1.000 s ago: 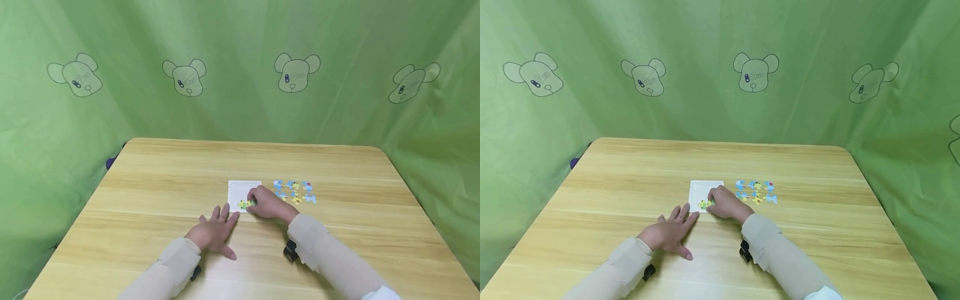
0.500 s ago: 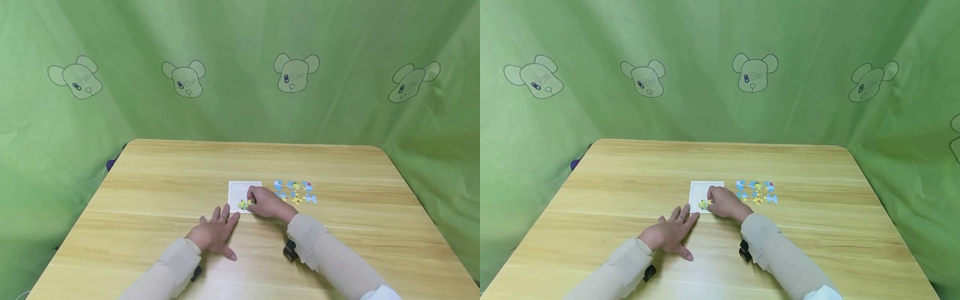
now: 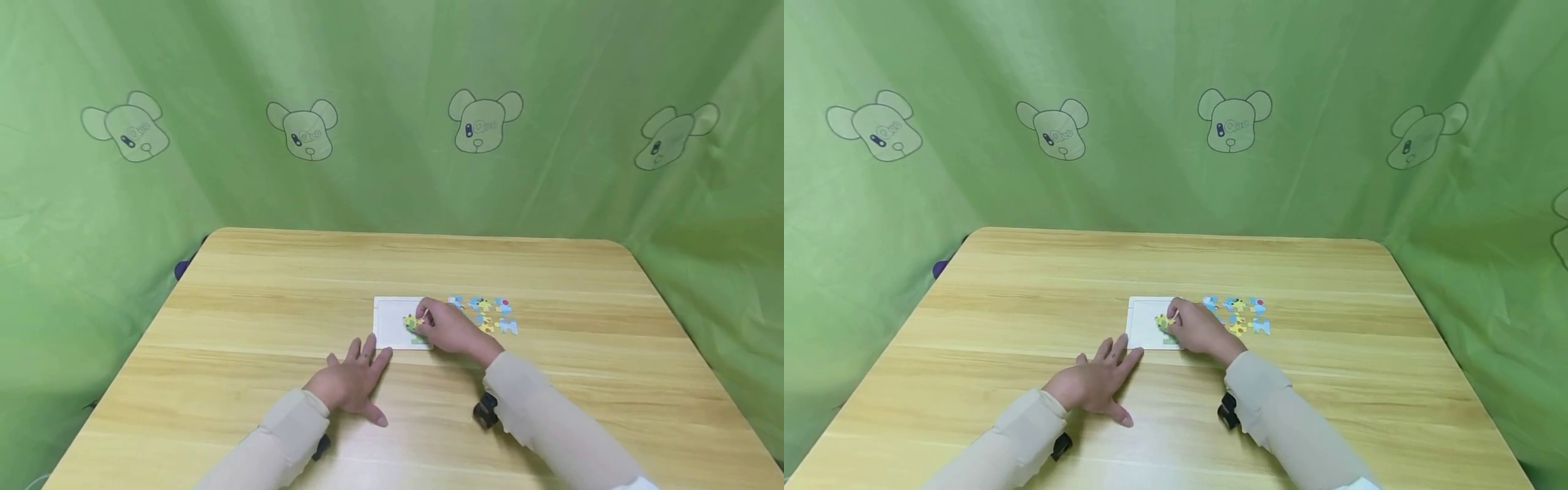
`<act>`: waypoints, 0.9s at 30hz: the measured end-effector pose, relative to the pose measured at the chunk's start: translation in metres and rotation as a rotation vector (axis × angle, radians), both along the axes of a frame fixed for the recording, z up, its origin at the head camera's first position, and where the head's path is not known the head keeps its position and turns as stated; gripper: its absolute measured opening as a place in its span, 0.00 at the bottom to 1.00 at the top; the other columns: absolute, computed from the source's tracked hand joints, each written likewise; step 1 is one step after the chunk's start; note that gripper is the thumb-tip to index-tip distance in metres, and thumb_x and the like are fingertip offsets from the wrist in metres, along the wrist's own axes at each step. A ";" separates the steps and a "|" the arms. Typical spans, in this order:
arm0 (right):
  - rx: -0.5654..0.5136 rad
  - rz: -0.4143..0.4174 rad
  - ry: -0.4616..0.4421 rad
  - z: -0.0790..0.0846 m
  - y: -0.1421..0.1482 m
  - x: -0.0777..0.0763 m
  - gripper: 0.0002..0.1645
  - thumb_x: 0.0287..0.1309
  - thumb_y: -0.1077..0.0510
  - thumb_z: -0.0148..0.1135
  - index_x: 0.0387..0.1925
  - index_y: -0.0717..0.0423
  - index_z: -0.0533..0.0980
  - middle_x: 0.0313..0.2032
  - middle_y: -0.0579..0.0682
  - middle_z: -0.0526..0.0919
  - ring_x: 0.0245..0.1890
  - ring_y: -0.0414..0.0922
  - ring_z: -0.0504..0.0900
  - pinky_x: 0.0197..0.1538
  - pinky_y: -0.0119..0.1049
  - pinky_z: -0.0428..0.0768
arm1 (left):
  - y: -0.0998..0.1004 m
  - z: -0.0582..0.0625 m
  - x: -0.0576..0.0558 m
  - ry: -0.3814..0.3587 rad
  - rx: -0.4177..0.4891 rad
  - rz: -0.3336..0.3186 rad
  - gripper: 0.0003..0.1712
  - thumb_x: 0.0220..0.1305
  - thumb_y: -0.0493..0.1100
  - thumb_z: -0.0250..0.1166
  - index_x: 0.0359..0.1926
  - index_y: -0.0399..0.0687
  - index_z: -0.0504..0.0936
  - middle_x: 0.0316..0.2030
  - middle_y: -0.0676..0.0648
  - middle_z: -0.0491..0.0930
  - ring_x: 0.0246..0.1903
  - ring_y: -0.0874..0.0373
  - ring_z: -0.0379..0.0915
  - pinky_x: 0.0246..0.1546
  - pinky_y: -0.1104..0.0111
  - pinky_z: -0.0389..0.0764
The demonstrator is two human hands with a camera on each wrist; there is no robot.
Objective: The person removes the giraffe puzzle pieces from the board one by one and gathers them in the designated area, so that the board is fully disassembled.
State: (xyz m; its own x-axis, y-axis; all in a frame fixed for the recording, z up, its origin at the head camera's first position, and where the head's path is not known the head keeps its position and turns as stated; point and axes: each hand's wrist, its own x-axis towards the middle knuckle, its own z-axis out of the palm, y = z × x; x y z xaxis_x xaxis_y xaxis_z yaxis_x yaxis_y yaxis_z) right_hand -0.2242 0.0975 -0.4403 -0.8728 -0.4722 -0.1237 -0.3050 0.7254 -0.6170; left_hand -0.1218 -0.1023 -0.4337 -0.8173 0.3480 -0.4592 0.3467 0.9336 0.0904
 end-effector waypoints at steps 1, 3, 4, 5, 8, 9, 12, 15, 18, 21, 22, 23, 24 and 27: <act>-0.002 -0.008 0.005 0.000 0.005 -0.001 0.07 0.58 0.60 0.60 0.39 0.55 0.73 0.24 0.47 0.74 0.22 0.42 0.71 0.28 0.34 0.72 | 0.000 0.000 0.000 -0.001 -0.003 -0.001 0.68 0.37 0.77 0.63 0.74 0.56 0.43 0.74 0.40 0.38 0.71 0.39 0.40 0.59 0.37 0.60; -0.007 -0.015 0.018 0.001 0.014 -0.003 0.08 0.60 0.60 0.59 0.41 0.57 0.74 0.26 0.47 0.75 0.24 0.42 0.71 0.29 0.34 0.72 | 0.001 0.001 0.000 -0.003 -0.007 0.003 0.69 0.37 0.76 0.64 0.74 0.56 0.43 0.74 0.40 0.38 0.71 0.39 0.40 0.59 0.37 0.60; -0.006 -0.020 0.021 0.002 0.019 -0.004 0.09 0.60 0.60 0.58 0.42 0.57 0.74 0.27 0.48 0.75 0.25 0.42 0.71 0.30 0.34 0.72 | 0.001 0.002 0.001 -0.006 -0.009 0.006 0.69 0.37 0.76 0.64 0.74 0.56 0.43 0.74 0.40 0.37 0.71 0.39 0.40 0.59 0.37 0.60; -0.009 -0.028 0.017 0.002 0.023 -0.005 0.09 0.61 0.60 0.58 0.42 0.57 0.74 0.28 0.48 0.76 0.26 0.42 0.72 0.31 0.34 0.73 | 0.001 0.002 0.001 -0.008 -0.010 0.009 0.69 0.37 0.76 0.64 0.75 0.56 0.42 0.74 0.40 0.37 0.71 0.39 0.39 0.59 0.37 0.59; -0.016 -0.031 0.009 0.004 0.037 -0.006 0.10 0.62 0.60 0.56 0.44 0.59 0.74 0.31 0.49 0.78 0.28 0.42 0.74 0.32 0.34 0.74 | 0.001 0.003 0.001 -0.009 -0.010 0.013 0.68 0.37 0.76 0.64 0.75 0.56 0.42 0.74 0.40 0.37 0.71 0.39 0.39 0.59 0.37 0.59; -0.018 -0.040 0.000 0.005 0.042 -0.006 0.11 0.62 0.60 0.55 0.45 0.59 0.74 0.31 0.50 0.78 0.28 0.42 0.74 0.32 0.34 0.74 | 0.001 0.002 0.001 -0.010 -0.009 0.012 0.68 0.37 0.76 0.64 0.75 0.56 0.42 0.74 0.40 0.37 0.71 0.39 0.39 0.59 0.37 0.59; -0.023 -0.050 0.004 0.007 0.057 -0.005 0.10 0.63 0.60 0.54 0.45 0.61 0.74 0.32 0.51 0.78 0.28 0.43 0.73 0.32 0.35 0.74 | 0.001 0.002 0.000 -0.009 -0.007 0.006 0.68 0.38 0.76 0.64 0.75 0.56 0.42 0.74 0.40 0.37 0.71 0.39 0.39 0.59 0.37 0.59; -0.031 -0.060 0.031 0.006 0.071 -0.003 0.10 0.62 0.61 0.54 0.43 0.62 0.74 0.31 0.51 0.77 0.29 0.43 0.73 0.34 0.36 0.74 | 0.001 0.001 -0.001 -0.013 0.001 0.003 0.68 0.39 0.76 0.64 0.75 0.55 0.42 0.74 0.40 0.36 0.71 0.39 0.39 0.59 0.36 0.59; -0.028 -0.057 0.052 0.004 0.084 -0.001 0.10 0.62 0.61 0.55 0.43 0.62 0.74 0.30 0.50 0.77 0.31 0.43 0.73 0.36 0.36 0.74 | 0.001 0.001 -0.002 -0.022 0.006 0.000 0.68 0.39 0.75 0.64 0.75 0.54 0.42 0.74 0.39 0.36 0.71 0.38 0.38 0.59 0.36 0.58; -0.023 -0.074 0.039 0.001 0.095 0.002 0.10 0.62 0.60 0.56 0.43 0.62 0.74 0.30 0.50 0.77 0.31 0.43 0.74 0.35 0.36 0.74 | 0.001 0.001 -0.001 -0.022 0.014 0.002 0.68 0.39 0.75 0.64 0.75 0.54 0.42 0.74 0.39 0.36 0.71 0.38 0.38 0.59 0.36 0.58; -0.021 -0.082 0.032 0.000 0.098 0.002 0.11 0.62 0.60 0.56 0.43 0.61 0.74 0.30 0.50 0.77 0.30 0.43 0.73 0.34 0.36 0.73 | 0.001 0.001 -0.001 -0.020 0.013 0.001 0.68 0.39 0.75 0.64 0.75 0.54 0.42 0.74 0.39 0.36 0.71 0.38 0.38 0.59 0.35 0.58; -0.022 -0.091 0.028 -0.001 0.101 0.003 0.10 0.61 0.60 0.57 0.43 0.61 0.74 0.29 0.50 0.77 0.29 0.43 0.73 0.33 0.36 0.73 | 0.001 0.002 0.000 -0.013 0.016 0.003 0.68 0.38 0.75 0.65 0.74 0.54 0.43 0.74 0.39 0.37 0.71 0.38 0.39 0.59 0.35 0.59; -0.025 -0.096 0.023 -0.002 0.104 0.004 0.11 0.61 0.59 0.57 0.42 0.62 0.74 0.29 0.50 0.76 0.28 0.43 0.72 0.32 0.35 0.73 | 0.001 0.002 0.000 -0.013 0.018 0.004 0.68 0.38 0.75 0.65 0.74 0.54 0.43 0.74 0.39 0.37 0.71 0.38 0.39 0.59 0.35 0.59; -0.036 -0.106 0.010 -0.005 0.111 0.006 0.11 0.60 0.59 0.59 0.41 0.62 0.74 0.25 0.49 0.75 0.25 0.43 0.70 0.29 0.34 0.71 | 0.001 0.003 0.001 -0.007 0.019 0.002 0.68 0.38 0.75 0.65 0.74 0.54 0.43 0.74 0.39 0.38 0.71 0.38 0.39 0.58 0.35 0.59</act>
State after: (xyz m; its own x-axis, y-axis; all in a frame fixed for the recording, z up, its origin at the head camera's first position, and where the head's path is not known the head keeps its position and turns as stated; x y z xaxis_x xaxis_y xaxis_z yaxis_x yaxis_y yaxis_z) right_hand -0.2184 0.2089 -0.4451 -0.9190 -0.3813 -0.0999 -0.2339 0.7316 -0.6404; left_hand -0.1207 -0.1010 -0.4309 -0.8145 0.3556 -0.4584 0.3445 0.9322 0.1110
